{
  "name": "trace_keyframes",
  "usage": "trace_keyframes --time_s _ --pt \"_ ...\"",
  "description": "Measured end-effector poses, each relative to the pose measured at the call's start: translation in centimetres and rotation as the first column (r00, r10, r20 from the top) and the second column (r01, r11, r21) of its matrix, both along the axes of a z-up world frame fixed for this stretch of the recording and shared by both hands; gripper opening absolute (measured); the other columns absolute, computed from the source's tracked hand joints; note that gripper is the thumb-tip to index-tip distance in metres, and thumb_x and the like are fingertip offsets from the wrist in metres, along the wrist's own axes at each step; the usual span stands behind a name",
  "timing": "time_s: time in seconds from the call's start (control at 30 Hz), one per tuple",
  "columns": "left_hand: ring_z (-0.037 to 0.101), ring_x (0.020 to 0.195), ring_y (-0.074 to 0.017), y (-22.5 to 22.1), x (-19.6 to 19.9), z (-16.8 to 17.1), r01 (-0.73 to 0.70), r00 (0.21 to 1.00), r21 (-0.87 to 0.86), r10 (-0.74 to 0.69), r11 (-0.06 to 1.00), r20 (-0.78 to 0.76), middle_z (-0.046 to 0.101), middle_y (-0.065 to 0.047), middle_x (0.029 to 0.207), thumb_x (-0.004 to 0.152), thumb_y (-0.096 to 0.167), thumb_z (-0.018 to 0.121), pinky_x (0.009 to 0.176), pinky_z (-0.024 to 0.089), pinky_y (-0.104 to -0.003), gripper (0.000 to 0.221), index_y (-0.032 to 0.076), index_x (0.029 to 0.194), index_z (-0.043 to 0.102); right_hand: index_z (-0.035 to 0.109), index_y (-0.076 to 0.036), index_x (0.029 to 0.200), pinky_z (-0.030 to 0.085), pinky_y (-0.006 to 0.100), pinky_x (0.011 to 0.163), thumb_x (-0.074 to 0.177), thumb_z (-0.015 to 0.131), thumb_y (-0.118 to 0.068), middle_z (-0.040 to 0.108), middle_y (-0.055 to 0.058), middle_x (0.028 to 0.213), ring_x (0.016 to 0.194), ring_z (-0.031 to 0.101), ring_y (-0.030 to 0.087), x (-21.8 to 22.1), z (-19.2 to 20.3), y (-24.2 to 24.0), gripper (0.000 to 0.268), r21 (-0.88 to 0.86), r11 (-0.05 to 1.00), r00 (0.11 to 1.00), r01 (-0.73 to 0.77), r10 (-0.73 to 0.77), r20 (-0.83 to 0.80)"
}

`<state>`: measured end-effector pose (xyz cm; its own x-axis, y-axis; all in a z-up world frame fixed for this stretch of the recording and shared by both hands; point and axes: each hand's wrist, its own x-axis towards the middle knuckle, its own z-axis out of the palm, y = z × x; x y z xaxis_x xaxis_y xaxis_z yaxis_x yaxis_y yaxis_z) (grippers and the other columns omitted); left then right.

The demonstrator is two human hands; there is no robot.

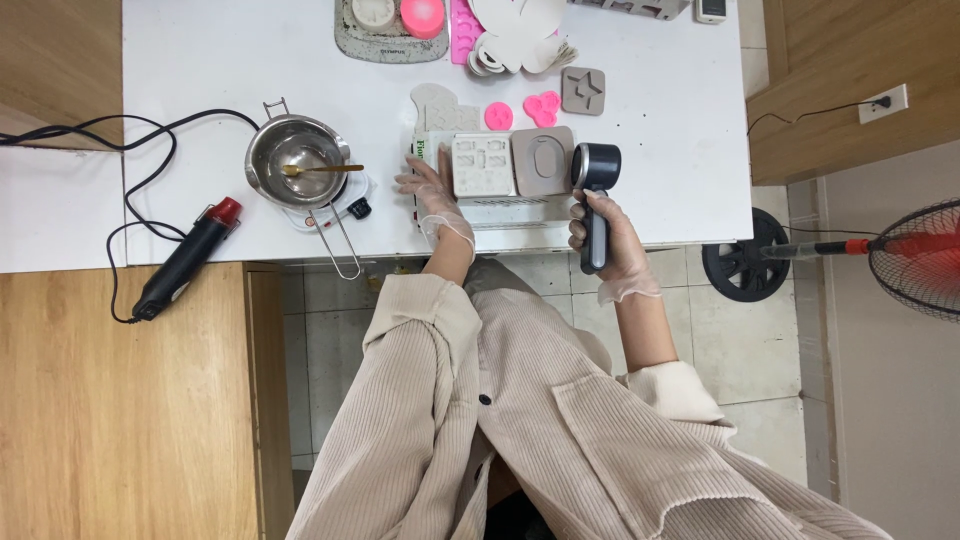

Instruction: Melting wax in a small pot and using a handheld heat tool to prepare or smooth wax in silicone molds.

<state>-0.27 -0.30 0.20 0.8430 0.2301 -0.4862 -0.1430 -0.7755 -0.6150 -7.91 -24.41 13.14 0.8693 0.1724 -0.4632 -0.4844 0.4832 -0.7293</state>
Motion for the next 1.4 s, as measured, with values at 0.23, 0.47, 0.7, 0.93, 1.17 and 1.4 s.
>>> trace_keyframes --time_s 0.23,0.47,0.7,0.93,1.17,1.4 --pt "0.05 0.129 -0.0538 0.0 0.2 -1.4 0.002 0.999 0.004 -0.002 1.0 0.039 0.02 -0.04 0.157 0.093 0.045 0.069 0.095 0.053 -0.054 0.12 0.004 0.159 -0.022 0.06 -0.007 0.118 0.045 0.025 0.059 0.097 0.065 -0.032 0.058 0.001 0.086 0.067 0.055 0.012 0.2 -0.4 -0.3 0.033 0.008 1.0 1.0 -0.008 0.009 -0.013" --pt "0.041 0.133 -0.0576 0.2 -0.4 1.7 0.116 0.992 0.01 -0.116 0.993 -0.041 0.003 -0.036 0.159 0.095 0.042 0.067 0.091 0.054 -0.057 0.109 0.004 0.159 -0.013 0.061 -0.007 0.118 0.046 0.025 0.059 0.098 0.065 -0.032 0.058 0.001 0.087 0.068 0.055 0.011 -0.1 0.2 0.2 0.033 -0.026 1.0 1.0 -0.005 0.005 -0.002" --pt "0.041 0.132 -0.0587 0.2 -0.4 0.8 0.147 0.988 0.015 -0.146 0.989 -0.055 -0.005 -0.034 0.162 0.092 0.033 0.072 0.086 0.056 -0.057 0.111 0.004 0.16 -0.01 0.058 -0.006 0.121 0.049 0.025 0.056 0.097 0.063 -0.031 0.062 0.003 0.1 0.068 0.059 0.01 -0.2 -0.6 0.6 0.035 -0.21 0.97 0.988 0.122 -0.098 0.119" --pt "0.047 0.13 -0.0598 0.1 -0.3 0.7 0.034 0.999 -0.063 -0.034 0.997 -0.005 0.012 -0.043 0.16 0.093 0.038 0.072 0.092 0.054 -0.057 0.116 0.005 0.166 -0.012 0.051 -0.006 0.13 0.052 0.024 0.057 0.097 0.063 -0.029 0.067 0.011 0.132 0.064 0.059 0.008 0.3 0.5 0.7 0.042 -0.273 0.944 0.971 0.185 -0.134 0.197" --pt "0.038 0.137 -0.0553 0.6 0.7 -6.1 0.028 0.995 -0.077 -0.02 0.997 0.096 0.006 -0.036 0.161 0.091 0.031 0.074 0.095 0.053 -0.056 0.112 0.006 0.161 -0.01 0.051 -0.002 0.138 0.051 0.024 0.058 0.096 0.062 -0.026 0.063 0.008 0.14 0.064 0.058 0.009 0.4 -0.1 0.9 0.05 -0.254 0.954 0.973 0.162 -0.112 0.201" --pt "0.028 0.152 -0.0386 2.6 -6.3 5.2 0.132 0.842 -0.756 0.33 0.641 0.427 0.007 -0.027 0.169 0.078 0.02 0.083 0.121 0.036 -0.043 0.126 -0.003 0.161 -0.01 0.054 -0.005 0.135 0.051 0.023 0.058 0.095 0.061 -0.029 0.068 0.004 0.134 0.065 0.058 0.008 0.4 0.9 1.2 0.047 -0.281 0.949 0.971 0.141 -0.077 0.227"
